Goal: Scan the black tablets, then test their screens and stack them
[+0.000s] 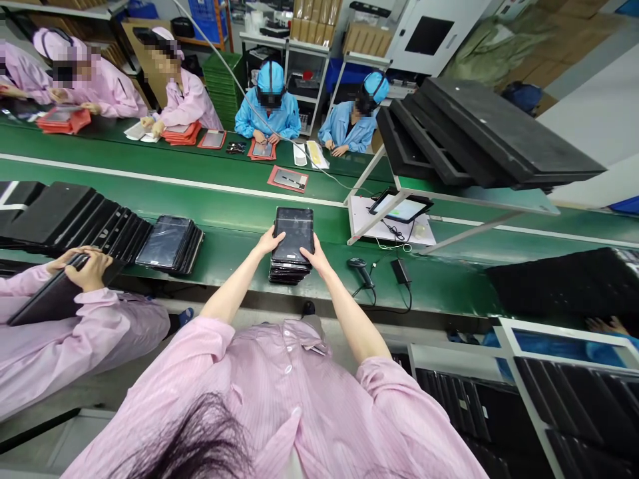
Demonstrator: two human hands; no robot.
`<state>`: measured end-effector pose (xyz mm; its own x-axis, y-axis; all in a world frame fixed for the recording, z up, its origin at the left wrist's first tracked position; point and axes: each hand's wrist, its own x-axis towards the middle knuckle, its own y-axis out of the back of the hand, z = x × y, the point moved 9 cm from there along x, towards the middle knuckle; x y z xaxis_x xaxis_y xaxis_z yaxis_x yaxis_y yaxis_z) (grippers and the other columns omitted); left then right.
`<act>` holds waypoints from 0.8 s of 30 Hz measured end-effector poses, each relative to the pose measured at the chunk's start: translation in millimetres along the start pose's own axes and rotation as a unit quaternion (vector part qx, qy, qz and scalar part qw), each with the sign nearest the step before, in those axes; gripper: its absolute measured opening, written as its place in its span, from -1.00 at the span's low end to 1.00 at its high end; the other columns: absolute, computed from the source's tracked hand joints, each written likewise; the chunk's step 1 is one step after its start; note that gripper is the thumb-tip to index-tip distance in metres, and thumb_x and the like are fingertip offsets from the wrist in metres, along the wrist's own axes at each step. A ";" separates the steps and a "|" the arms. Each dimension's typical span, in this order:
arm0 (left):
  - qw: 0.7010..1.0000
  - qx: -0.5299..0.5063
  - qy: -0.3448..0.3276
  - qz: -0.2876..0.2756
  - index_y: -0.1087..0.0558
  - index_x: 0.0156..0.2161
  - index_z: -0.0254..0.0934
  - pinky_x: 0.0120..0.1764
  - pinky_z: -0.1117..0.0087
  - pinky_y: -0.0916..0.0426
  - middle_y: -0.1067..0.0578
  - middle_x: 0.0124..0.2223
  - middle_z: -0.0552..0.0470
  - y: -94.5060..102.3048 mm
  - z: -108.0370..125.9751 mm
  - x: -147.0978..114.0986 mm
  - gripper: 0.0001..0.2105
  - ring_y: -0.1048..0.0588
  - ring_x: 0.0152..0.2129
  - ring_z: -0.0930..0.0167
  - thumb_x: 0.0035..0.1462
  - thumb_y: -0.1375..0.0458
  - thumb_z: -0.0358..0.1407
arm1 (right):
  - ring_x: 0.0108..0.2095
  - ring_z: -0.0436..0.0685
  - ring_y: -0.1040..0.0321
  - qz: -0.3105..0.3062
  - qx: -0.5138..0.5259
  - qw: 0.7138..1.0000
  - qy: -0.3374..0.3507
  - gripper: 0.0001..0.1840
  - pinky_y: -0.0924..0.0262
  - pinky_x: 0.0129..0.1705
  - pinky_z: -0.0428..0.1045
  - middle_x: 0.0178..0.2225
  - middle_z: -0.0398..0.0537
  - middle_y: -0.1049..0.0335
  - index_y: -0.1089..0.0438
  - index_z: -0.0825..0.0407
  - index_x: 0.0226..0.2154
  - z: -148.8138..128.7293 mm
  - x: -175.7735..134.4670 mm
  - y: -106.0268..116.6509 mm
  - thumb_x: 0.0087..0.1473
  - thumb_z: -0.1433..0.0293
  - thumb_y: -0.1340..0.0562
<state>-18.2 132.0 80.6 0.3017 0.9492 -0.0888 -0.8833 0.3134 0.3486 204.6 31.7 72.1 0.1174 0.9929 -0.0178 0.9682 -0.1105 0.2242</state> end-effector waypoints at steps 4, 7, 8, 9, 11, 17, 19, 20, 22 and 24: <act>0.998 -0.007 -0.026 -0.058 -0.35 0.45 -0.23 0.32 0.12 -0.40 -0.53 0.39 -0.23 -16.1 -16.8 -65.4 -0.14 -0.53 0.28 0.08 0.14 -0.45 0.06 | 0.59 0.42 0.01 -0.058 -0.058 0.994 0.078 0.44 0.11 0.61 0.29 0.61 0.14 0.03 0.11 -0.02 0.61 3.0 -41.7 -6.5 -0.09 0.02 -0.61; 0.996 0.057 -0.056 -0.047 -0.37 0.41 -0.27 0.33 0.05 -0.40 -0.52 0.37 -0.27 -24.7 -30.5 -93.5 -0.06 -0.51 0.29 0.01 -0.05 -0.58 -0.08 | 0.57 0.43 -0.03 -0.028 -0.100 0.992 0.071 0.38 0.07 0.60 0.32 0.60 0.15 -0.01 0.08 -0.02 0.61 15.9 -54.5 -2.9 -0.07 0.13 -0.59; 0.995 0.079 -0.053 -0.035 -0.42 0.36 -0.29 0.33 0.04 -0.40 -0.53 0.35 -0.29 -26.4 -35.6 -96.6 -0.11 -0.51 0.29 0.00 -0.06 -0.59 -0.13 | 0.56 0.42 -0.06 -0.012 -0.108 0.992 0.064 0.34 0.04 0.59 0.32 0.59 0.14 -0.05 0.05 -0.02 0.60 19.6 -54.6 -0.8 -0.05 0.16 -0.58; 0.994 0.101 -0.046 -0.022 -0.46 0.31 -0.31 0.32 0.04 -0.40 -0.55 0.32 -0.31 -27.6 -40.2 -97.2 -0.19 -0.51 0.28 0.00 -0.04 -0.58 -0.16 | 0.54 0.42 -0.11 0.002 -0.113 0.992 0.057 0.30 0.02 0.59 0.32 0.57 0.14 -0.10 0.01 -0.01 0.59 22.2 -53.4 1.1 -0.04 0.19 -0.57; 0.990 0.137 -0.033 -0.003 -0.52 0.24 -0.31 0.32 0.05 -0.40 -0.57 0.27 -0.32 -29.5 -45.9 -94.6 -0.33 -0.52 0.26 0.01 0.04 -0.55 -0.19 | 0.50 0.43 -0.19 0.017 -0.114 0.992 0.048 0.25 -0.05 0.56 0.32 0.52 0.11 -0.21 -0.08 -0.02 0.57 25.3 -49.1 3.8 -0.07 0.23 -0.57; 0.980 0.198 -0.027 -0.006 -0.54 0.22 -0.33 0.28 0.11 -0.41 -0.59 0.23 -0.34 -34.4 -42.9 -90.0 -0.45 -0.55 0.22 0.04 0.22 -0.45 -0.10 | 0.31 0.41 -0.46 0.018 -0.081 0.996 0.011 0.20 -0.32 0.43 0.32 0.39 0.07 -0.43 -0.16 -0.03 0.54 32.5 -38.7 10.9 -0.09 0.27 -0.55; 0.977 0.211 -0.023 -0.007 -0.54 0.22 -0.34 0.27 0.10 -0.42 -0.60 0.20 -0.36 -34.9 -40.9 -91.5 -0.47 -0.56 0.18 0.02 0.28 -0.40 -0.06 | 0.29 0.39 -0.49 0.020 -0.071 0.997 0.010 0.17 -0.35 0.41 0.31 0.37 0.06 -0.46 -0.20 -0.03 0.53 32.9 -36.9 12.2 -0.08 0.25 -0.55; 0.976 0.216 -0.020 -0.008 -0.54 0.22 -0.35 0.26 0.09 -0.42 -0.61 0.18 -0.37 -35.0 -40.4 -92.0 -0.47 -0.57 0.17 0.01 0.30 -0.39 -0.04 | 0.28 0.39 -0.49 0.022 -0.067 0.997 0.011 0.15 -0.36 0.40 0.30 0.37 0.06 -0.46 -0.22 -0.04 0.52 32.9 -36.2 12.5 -0.07 0.24 -0.55; 0.974 0.228 -0.011 -0.008 -0.55 0.22 -0.38 0.25 0.09 -0.42 -0.62 0.16 -0.41 -34.4 -40.2 -92.0 -0.44 -0.57 0.16 -0.03 0.31 -0.37 0.01 | 0.27 0.38 -0.49 0.029 -0.065 0.997 0.013 0.12 -0.39 0.37 0.29 0.38 0.07 -0.44 -0.25 -0.05 0.51 33.2 -35.3 13.1 -0.06 0.21 -0.55; 0.970 0.242 -0.003 -0.012 -0.56 0.22 -0.40 0.23 0.10 -0.44 -0.62 0.16 -0.43 -33.7 -40.5 -90.8 -0.42 -0.58 0.15 -0.05 0.30 -0.37 0.04 | 0.25 0.39 -0.49 0.036 -0.070 0.997 0.013 0.11 -0.43 0.33 0.29 0.41 0.10 -0.40 -0.26 -0.06 0.50 34.1 -35.0 13.5 -0.05 0.20 -0.55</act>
<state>-30.4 36.3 39.1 0.3233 0.9413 -0.0971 -0.6049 0.2845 0.7438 221.1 -6.0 42.5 0.1775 0.9837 0.0279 0.9174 -0.1757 0.3571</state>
